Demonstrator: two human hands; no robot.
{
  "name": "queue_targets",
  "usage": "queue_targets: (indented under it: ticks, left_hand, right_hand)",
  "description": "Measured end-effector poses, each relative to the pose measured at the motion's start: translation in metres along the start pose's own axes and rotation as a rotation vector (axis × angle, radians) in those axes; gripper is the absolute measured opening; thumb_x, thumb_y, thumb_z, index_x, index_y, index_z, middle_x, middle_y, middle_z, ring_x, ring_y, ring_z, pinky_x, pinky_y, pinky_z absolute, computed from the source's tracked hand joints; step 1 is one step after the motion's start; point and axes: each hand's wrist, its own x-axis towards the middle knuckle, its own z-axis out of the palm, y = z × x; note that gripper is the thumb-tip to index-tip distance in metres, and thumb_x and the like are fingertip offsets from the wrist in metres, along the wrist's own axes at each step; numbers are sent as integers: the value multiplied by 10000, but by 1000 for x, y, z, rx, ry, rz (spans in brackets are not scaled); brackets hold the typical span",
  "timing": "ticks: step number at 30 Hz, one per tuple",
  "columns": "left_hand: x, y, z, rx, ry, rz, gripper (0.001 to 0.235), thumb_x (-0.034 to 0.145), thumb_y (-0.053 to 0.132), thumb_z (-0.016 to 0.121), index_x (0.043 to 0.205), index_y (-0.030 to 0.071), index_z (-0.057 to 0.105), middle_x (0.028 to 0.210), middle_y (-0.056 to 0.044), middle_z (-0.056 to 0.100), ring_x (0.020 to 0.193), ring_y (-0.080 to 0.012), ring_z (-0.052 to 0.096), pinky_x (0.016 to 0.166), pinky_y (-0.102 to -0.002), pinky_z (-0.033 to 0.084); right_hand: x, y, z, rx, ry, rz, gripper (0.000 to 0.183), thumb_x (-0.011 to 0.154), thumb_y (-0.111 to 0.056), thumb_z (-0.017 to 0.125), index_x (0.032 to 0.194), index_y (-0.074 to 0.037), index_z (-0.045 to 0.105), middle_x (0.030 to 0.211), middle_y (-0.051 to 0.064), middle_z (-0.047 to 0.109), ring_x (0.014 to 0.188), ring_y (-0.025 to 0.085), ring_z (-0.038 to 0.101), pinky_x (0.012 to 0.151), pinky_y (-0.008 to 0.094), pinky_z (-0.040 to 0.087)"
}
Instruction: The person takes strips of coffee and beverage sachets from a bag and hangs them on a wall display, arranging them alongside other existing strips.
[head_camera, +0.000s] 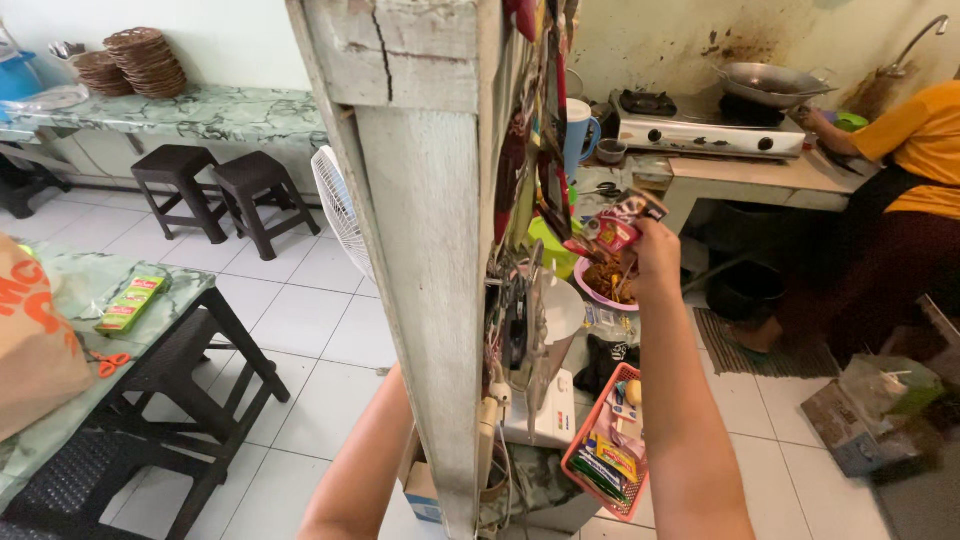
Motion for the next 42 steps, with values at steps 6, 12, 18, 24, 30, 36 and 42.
queue_targets:
  ticks: [6,12,18,24,30,36,42]
  left_hand:
    - [-13,2,-1,-4,23,34,435,1069,238,528,1336,-99,594,1105,-175,680,902,-220,676,741,-343,576]
    - [-19,2,-4,-9,56,59,428,1065,235,530,1330,-94,597,1103,-172,680,904,-218,673,743,-342,574]
    - [-10,3,-6,0,68,56,421,1062,232,533,1325,-89,600,1100,-169,679,906,-215,671,746,-341,573]
    - [-10,1,-9,10,41,15,413,1058,228,536,1320,-85,603,1098,-167,679,908,-213,668,748,-339,572]
    - [-16,4,-4,13,-10,-24,406,1055,225,538,1314,-80,607,1095,-164,679,910,-211,666,751,-338,571]
    - [-25,13,4,28,-24,-38,399,1052,222,541,1309,-75,610,1093,-161,678,912,-209,663,753,-336,570]
    - [-28,18,5,32,-4,-17,392,1048,218,543,1303,-71,613,1090,-158,678,914,-207,661,755,-335,569]
  right_hand:
    - [20,83,-29,-193,-16,183,178,943,-252,666,828,-117,664,610,-22,552,456,93,475,416,278,325]
    - [28,133,-15,-897,-254,-65,355,859,-314,794,885,36,741,651,82,640,542,152,568,521,322,432]
    - [32,109,8,-1084,-480,-383,283,794,-235,750,898,29,755,689,81,703,599,117,633,565,309,496]
    - [-23,-2,40,-893,-693,19,367,960,-366,659,885,-25,773,583,9,520,506,85,436,469,292,308]
    - [-31,-20,74,-1002,-957,-290,398,951,-372,665,938,15,761,701,10,692,635,78,565,573,300,454]
    - [-20,1,106,-1174,-1006,-308,413,978,-400,633,1028,-15,772,694,86,702,628,148,590,611,348,491]
    - [-68,-69,104,-1440,-909,-494,266,806,-282,787,970,-75,814,683,130,699,564,192,576,585,366,490]
